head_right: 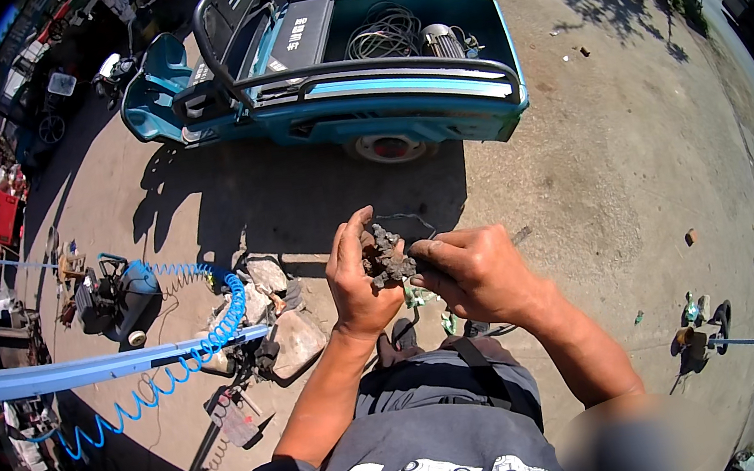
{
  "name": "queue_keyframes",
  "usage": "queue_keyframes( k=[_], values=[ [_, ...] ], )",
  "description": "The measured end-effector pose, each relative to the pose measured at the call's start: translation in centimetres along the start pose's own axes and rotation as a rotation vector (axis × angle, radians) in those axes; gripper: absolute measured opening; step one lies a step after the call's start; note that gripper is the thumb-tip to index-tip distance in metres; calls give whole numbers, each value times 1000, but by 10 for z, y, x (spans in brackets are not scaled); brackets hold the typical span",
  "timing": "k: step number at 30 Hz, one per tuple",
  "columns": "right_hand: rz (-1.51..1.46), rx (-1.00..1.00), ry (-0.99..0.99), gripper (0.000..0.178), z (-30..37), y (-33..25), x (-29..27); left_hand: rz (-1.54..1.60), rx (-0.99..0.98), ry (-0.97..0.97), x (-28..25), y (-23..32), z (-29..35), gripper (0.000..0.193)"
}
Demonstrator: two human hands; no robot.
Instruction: The person prepares a welding setup by handling cables and a welding torch, then welds a motor mounted in the bed of a teal three-wheeled vehicle. The person also briefly removes and puts on sunglasses during the process.
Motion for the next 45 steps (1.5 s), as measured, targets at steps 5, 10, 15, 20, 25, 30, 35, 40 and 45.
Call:
queue_keyframes(
  k=[5,10,15,20,25,30,35,40,45],
  values=[
    [132,10,-94,34,2,3,-8,525,-164,-233,12,-8,5,47],
    [114,-81,-47,35,6,8,-15,805,-289,-381,9,-7,4,43],
    [134,-83,-48,35,9,16,-22,1210,-425,-545,-4,-4,-7,50],
    [136,-125,-52,36,8,21,-24,1383,-582,-501,-1,-23,-2,52],
    [-35,-53,-16,30,17,31,-5,1424,-590,-383,6,-27,2,54],
    [-363,20,79,30,30,41,30,1439,-604,-457,12,-25,8,49],
    [-163,-8,34,31,30,41,26,1115,-636,-695,3,-34,9,46],
    [-80,-30,35,31,27,39,24,1049,-565,-634,0,-38,12,36],
    [-74,61,178,29,27,37,33,1019,-536,-490,3,-39,7,31]
  ],
)
Point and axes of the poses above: each hand's wrist, its own z-axis away from the middle knuckle, its own x-axis out of the palm, y = z × x, the point moved 3 cm from there along -z, towards the middle knuckle, and after that the axes turned 6 degrees about -y, right-handed, at the moved point
